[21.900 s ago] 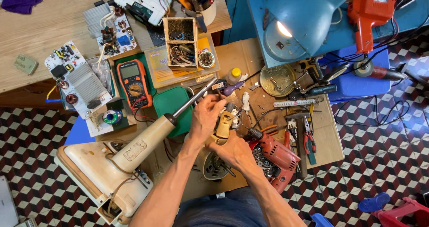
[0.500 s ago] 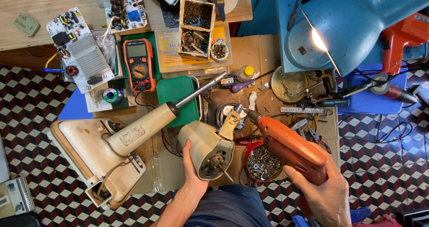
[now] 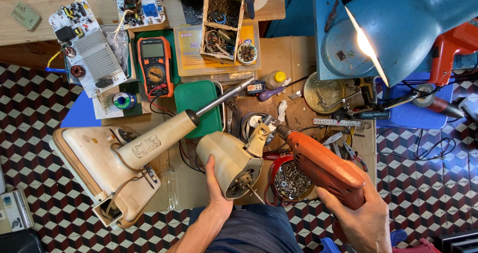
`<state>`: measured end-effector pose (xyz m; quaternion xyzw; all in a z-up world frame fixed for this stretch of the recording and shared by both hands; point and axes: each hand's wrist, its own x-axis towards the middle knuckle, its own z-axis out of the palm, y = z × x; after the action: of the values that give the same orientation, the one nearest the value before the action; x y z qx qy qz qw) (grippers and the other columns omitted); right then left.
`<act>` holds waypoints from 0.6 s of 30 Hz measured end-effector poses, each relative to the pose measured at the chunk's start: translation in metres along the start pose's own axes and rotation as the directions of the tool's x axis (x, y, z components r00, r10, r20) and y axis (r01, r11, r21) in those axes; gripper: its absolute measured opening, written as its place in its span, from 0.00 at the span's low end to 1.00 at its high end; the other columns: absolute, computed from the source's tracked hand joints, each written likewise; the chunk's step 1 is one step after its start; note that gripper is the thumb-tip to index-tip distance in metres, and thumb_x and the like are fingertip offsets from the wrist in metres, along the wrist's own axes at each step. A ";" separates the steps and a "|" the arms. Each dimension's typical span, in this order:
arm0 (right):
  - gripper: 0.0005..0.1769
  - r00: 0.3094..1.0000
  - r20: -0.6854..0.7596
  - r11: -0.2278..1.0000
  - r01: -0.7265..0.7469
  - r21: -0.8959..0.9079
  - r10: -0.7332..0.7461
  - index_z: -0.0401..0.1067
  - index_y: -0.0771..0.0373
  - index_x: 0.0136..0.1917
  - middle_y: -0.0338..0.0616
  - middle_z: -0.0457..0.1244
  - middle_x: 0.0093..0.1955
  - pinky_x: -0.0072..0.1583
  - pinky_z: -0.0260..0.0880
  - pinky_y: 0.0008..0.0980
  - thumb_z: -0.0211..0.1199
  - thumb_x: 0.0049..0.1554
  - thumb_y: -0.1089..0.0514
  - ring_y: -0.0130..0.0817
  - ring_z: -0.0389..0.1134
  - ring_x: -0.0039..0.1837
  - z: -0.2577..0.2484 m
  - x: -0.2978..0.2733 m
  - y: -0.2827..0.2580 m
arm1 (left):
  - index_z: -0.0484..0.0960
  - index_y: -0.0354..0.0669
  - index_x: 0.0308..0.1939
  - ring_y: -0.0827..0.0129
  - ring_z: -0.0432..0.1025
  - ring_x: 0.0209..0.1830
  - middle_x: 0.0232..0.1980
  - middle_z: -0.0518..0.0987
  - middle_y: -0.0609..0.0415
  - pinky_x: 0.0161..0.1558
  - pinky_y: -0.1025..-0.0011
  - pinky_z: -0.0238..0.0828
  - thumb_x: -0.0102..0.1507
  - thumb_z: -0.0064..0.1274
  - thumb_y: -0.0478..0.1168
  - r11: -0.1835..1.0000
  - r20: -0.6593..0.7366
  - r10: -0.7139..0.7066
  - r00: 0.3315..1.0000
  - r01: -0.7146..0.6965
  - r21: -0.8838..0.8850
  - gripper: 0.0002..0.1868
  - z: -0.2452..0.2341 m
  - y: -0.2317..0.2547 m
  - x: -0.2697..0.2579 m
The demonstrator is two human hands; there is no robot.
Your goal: The person disassembles a beige electric appliance, likely a mixer, by removing screws from its casing using a cordless drill and a manual screwdriver. They separate the housing to expose the internal motor and gears, then reassemble the unit by securing the casing back together.
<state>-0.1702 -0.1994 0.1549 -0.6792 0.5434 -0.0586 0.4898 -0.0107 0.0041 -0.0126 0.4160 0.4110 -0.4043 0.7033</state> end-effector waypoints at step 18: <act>0.38 1.000 -0.009 1.000 0.005 -0.011 -0.005 0.66 0.68 0.69 0.50 0.70 0.59 0.60 0.75 0.32 0.73 0.46 0.61 0.34 0.73 0.59 0.002 0.000 -0.006 | 0.72 0.46 0.67 0.59 0.72 0.60 0.60 0.78 0.51 0.59 0.58 0.72 0.53 0.52 0.69 0.993 -0.052 -0.115 0.992 0.114 -0.005 0.45 0.020 0.014 -0.019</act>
<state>-0.1648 -0.1986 0.1577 -0.6830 0.5442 -0.0599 0.4834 0.0004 -0.0055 0.0151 0.4015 0.4528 -0.4326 0.6683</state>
